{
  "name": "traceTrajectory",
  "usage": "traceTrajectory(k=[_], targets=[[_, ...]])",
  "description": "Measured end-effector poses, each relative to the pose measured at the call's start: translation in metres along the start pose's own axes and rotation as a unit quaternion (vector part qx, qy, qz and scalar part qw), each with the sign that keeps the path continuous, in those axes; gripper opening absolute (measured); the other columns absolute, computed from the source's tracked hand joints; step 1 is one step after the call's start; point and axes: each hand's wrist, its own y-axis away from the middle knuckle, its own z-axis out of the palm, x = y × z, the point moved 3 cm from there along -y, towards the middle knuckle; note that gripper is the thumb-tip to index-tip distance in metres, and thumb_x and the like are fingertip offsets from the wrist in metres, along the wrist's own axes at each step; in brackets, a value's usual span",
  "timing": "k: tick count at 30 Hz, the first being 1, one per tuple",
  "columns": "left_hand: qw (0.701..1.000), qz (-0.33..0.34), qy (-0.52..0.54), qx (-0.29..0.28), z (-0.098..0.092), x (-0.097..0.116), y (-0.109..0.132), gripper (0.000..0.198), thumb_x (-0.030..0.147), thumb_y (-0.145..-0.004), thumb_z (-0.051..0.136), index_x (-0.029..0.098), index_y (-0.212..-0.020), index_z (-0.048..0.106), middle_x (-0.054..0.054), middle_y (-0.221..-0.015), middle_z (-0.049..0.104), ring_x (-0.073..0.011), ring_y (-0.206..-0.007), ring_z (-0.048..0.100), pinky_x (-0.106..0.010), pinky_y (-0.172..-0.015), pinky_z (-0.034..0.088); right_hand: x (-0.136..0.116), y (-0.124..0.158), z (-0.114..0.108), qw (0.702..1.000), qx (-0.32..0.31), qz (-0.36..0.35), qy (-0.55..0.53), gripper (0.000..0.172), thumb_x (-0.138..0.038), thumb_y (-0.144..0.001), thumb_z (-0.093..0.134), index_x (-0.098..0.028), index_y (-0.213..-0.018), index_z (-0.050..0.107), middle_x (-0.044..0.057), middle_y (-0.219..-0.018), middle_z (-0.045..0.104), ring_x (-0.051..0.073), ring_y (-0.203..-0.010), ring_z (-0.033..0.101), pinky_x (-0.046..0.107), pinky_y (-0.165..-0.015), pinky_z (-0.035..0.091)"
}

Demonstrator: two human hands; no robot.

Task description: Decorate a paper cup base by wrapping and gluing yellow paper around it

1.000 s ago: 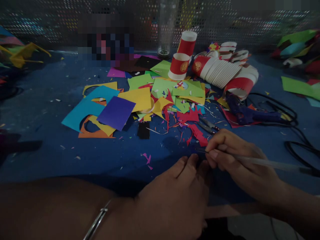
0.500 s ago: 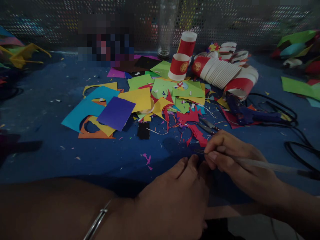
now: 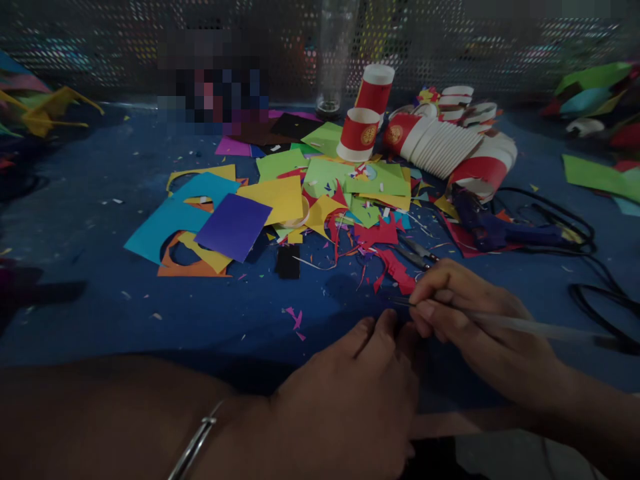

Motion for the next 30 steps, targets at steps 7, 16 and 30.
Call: traceTrajectory(k=[7,16,30], targets=[[1.000,0.000,-0.002,-0.002,-0.0006,-0.0023,0.0008,0.055,0.054,-0.100,0.055,0.012,-0.132,0.073,-0.009,-0.139,0.072,-0.0310,-0.133,0.062,-0.038,-0.109,0.041,0.0007,-0.0005,0.0008,1.000,-0.003,-0.006,0.006,0.019,-0.031,-0.103,0.048,-0.024,-0.088,0.058,-0.004,-0.064,0.060,0.012,-0.051,0.057,0.024,-0.047,0.045],[1.000,-0.001,0.001,-0.005,0.0017,-0.0002,0.0008,0.059,0.055,-0.100,0.054,0.011,-0.134,0.071,-0.011,-0.143,0.069,-0.0316,-0.134,0.061,-0.039,-0.111,0.041,0.0005,0.0008,-0.0004,1.000,0.006,0.021,-0.005,0.017,-0.030,-0.101,0.051,-0.024,-0.088,0.059,-0.003,-0.063,0.063,0.013,-0.050,0.058,0.026,-0.048,0.045],[1.000,0.006,0.003,-0.018,0.0023,-0.0007,0.0005,0.059,0.054,-0.101,0.052,0.010,-0.136,0.070,-0.013,-0.143,0.069,-0.0330,-0.136,0.059,-0.041,-0.112,0.040,0.0018,0.0018,0.0006,1.000,-0.002,0.026,-0.015,0.018,-0.032,-0.102,0.050,-0.025,-0.087,0.058,-0.002,-0.063,0.061,0.014,-0.051,0.057,0.028,-0.048,0.044]])
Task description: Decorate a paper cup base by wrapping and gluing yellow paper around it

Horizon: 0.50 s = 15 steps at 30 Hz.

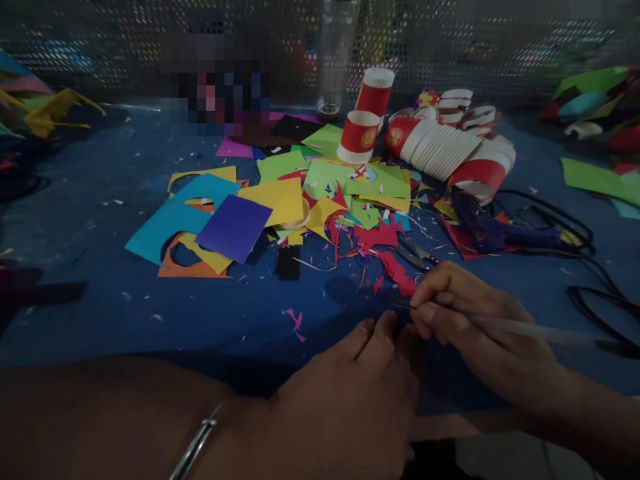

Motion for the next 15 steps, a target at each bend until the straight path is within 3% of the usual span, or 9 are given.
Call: traceTrajectory(k=[15], targets=[[1.000,-0.010,-0.006,0.014,-0.0009,0.0000,-0.0011,0.062,0.059,-0.097,0.057,0.012,-0.135,0.071,-0.009,-0.140,0.071,-0.0306,-0.134,0.062,-0.037,-0.109,0.043,-0.0025,-0.0010,-0.0012,1.000,0.007,-0.017,0.019,0.017,-0.029,-0.101,0.050,-0.025,-0.087,0.058,-0.003,-0.062,0.062,0.013,-0.050,0.058,0.026,-0.047,0.045]])
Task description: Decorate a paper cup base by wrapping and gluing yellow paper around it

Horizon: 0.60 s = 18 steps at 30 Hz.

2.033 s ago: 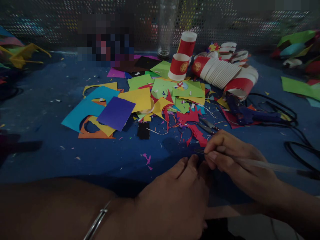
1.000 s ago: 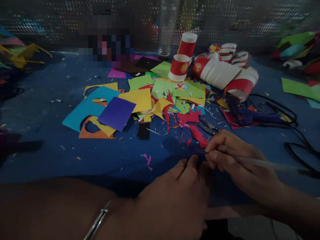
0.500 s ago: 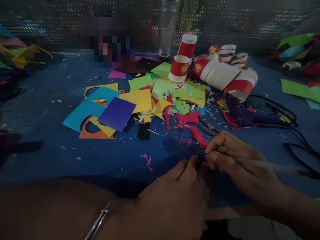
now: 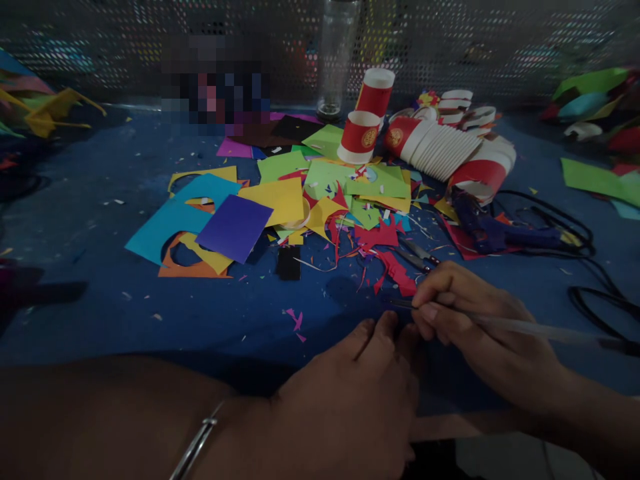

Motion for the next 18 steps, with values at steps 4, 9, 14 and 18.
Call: traceTrajectory(k=[4,9,14,18], targets=[[1.000,0.002,-0.002,-0.002,-0.0003,0.0000,0.0010,0.058,0.055,-0.099,0.055,0.012,-0.136,0.071,-0.009,-0.141,0.071,-0.0303,-0.134,0.062,-0.037,-0.110,0.042,-0.0008,0.0012,-0.0003,1.000,0.001,-0.005,0.000,0.017,-0.028,-0.101,0.050,-0.025,-0.087,0.059,-0.003,-0.064,0.061,0.013,-0.050,0.058,0.025,-0.046,0.045],[1.000,0.000,-0.002,0.003,-0.0004,-0.0001,0.0003,0.057,0.054,-0.100,0.053,0.013,-0.135,0.071,-0.008,-0.140,0.072,-0.0300,-0.133,0.063,-0.037,-0.110,0.042,-0.0003,0.0002,0.0000,1.000,0.004,-0.022,0.007,0.020,-0.031,-0.102,0.049,-0.025,-0.086,0.059,-0.004,-0.064,0.060,0.012,-0.050,0.057,0.024,-0.046,0.045],[1.000,0.000,-0.004,-0.002,-0.0014,-0.0009,0.0001,0.057,0.054,-0.099,0.055,0.013,-0.134,0.072,-0.008,-0.139,0.072,-0.0298,-0.134,0.062,-0.036,-0.109,0.043,0.0002,-0.0016,0.0007,1.000,0.006,-0.022,0.015,0.020,-0.031,-0.102,0.049,-0.024,-0.085,0.059,-0.004,-0.062,0.059,0.012,-0.048,0.057,0.024,-0.045,0.044],[1.000,0.002,-0.004,-0.002,0.0000,-0.0008,-0.0005,0.063,0.060,-0.096,0.058,0.012,-0.134,0.072,-0.009,-0.140,0.072,-0.0310,-0.133,0.063,-0.037,-0.109,0.043,-0.0013,-0.0008,0.0003,0.999,0.007,-0.027,0.024,0.019,-0.029,-0.100,0.049,-0.024,-0.084,0.059,-0.004,-0.061,0.058,0.012,-0.047,0.056,0.024,-0.044,0.044]])
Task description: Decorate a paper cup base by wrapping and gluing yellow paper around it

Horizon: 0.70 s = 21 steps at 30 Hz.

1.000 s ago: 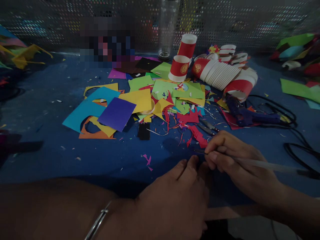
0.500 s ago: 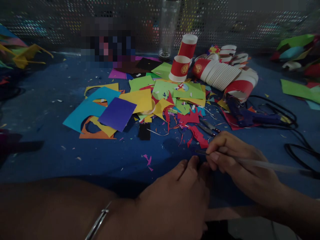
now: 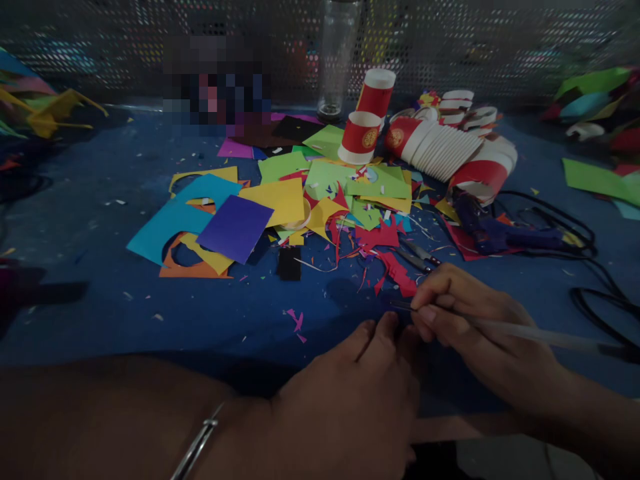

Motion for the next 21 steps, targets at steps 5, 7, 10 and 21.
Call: traceTrajectory(k=[5,7,10,21], targets=[[1.000,-0.001,-0.002,0.007,0.0004,0.0008,-0.0004,0.062,0.061,-0.096,0.059,0.013,-0.133,0.073,-0.009,-0.139,0.072,-0.0307,-0.132,0.063,-0.037,-0.109,0.044,0.0010,0.0005,0.0008,1.000,-0.002,-0.012,0.003,0.018,-0.027,-0.101,0.048,-0.024,-0.087,0.059,-0.005,-0.063,0.060,0.010,-0.048,0.058,0.022,-0.046,0.046],[1.000,0.000,-0.004,0.003,0.0001,0.0010,0.0002,0.062,0.060,-0.096,0.058,0.013,-0.133,0.073,-0.009,-0.139,0.072,-0.0305,-0.133,0.063,-0.037,-0.109,0.044,0.0010,0.0005,0.0008,1.000,0.001,-0.012,0.003,0.018,-0.026,-0.101,0.048,-0.025,-0.086,0.058,-0.005,-0.063,0.060,0.010,-0.049,0.058,0.021,-0.046,0.046],[1.000,-0.004,-0.007,0.007,-0.0003,0.0009,0.0014,0.061,0.059,-0.097,0.057,0.012,-0.134,0.072,-0.009,-0.140,0.072,-0.0301,-0.133,0.063,-0.037,-0.108,0.044,0.0004,0.0010,0.0004,1.000,0.003,-0.004,0.000,0.018,-0.027,-0.101,0.048,-0.025,-0.086,0.057,-0.005,-0.062,0.059,0.011,-0.049,0.058,0.022,-0.045,0.046],[1.000,-0.016,-0.008,0.015,0.0003,0.0008,0.0005,0.061,0.060,-0.096,0.058,0.014,-0.133,0.073,-0.007,-0.139,0.072,-0.0290,-0.131,0.064,-0.035,-0.107,0.044,0.0026,0.0010,-0.0001,1.000,-0.003,0.000,0.000,0.018,-0.029,-0.101,0.048,-0.026,-0.086,0.058,-0.004,-0.062,0.058,0.013,-0.048,0.056,0.025,-0.044,0.045]])
